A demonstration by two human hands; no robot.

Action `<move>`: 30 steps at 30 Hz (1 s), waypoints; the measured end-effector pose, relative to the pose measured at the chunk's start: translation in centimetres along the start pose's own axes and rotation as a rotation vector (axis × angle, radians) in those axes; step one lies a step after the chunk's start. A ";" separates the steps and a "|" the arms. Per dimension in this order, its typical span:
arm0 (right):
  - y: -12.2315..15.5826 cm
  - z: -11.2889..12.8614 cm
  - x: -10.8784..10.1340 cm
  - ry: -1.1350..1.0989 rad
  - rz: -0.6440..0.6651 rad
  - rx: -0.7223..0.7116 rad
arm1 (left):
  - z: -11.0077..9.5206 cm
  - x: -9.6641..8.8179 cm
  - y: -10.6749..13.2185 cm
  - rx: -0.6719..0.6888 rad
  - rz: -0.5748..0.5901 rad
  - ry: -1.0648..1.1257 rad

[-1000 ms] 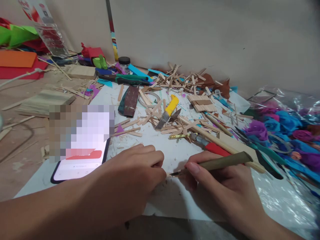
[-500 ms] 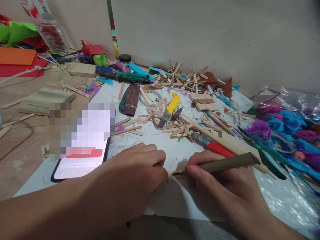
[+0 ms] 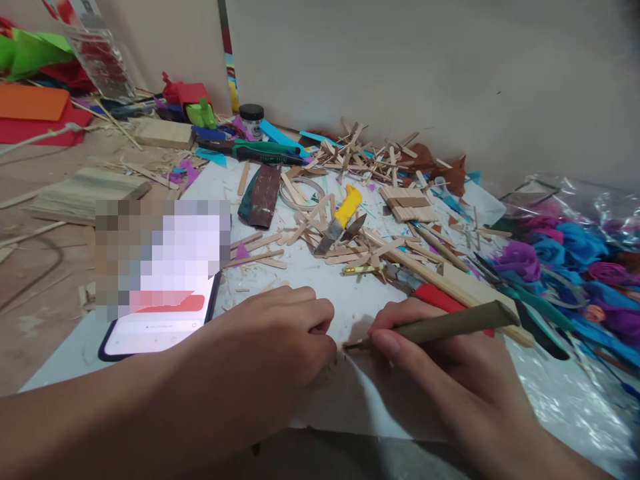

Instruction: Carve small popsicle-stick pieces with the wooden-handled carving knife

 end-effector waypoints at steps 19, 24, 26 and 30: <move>0.1 -0.1 -0.2 0.040 -0.019 -0.047 | 0.0 -0.2 0.0 -0.037 -0.007 0.024; -0.1 0.6 0.0 0.049 0.043 -0.062 | -0.1 -0.1 0.1 -0.021 0.010 0.026; -0.2 0.9 0.2 0.057 0.069 -0.054 | 0.1 -0.2 0.0 -0.039 -0.006 0.072; -0.5 0.7 0.5 0.035 0.077 -0.013 | 0.3 -0.3 0.1 -0.046 -0.006 0.104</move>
Point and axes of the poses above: each hand's wrist, its own y-axis away from the middle knuckle, its own x-axis out of the palm, z = x × y, the point moved 6 cm from there along -y, towards the middle knuckle, and after that the axes turned 6 degrees about -x, right-handed, at the moved point
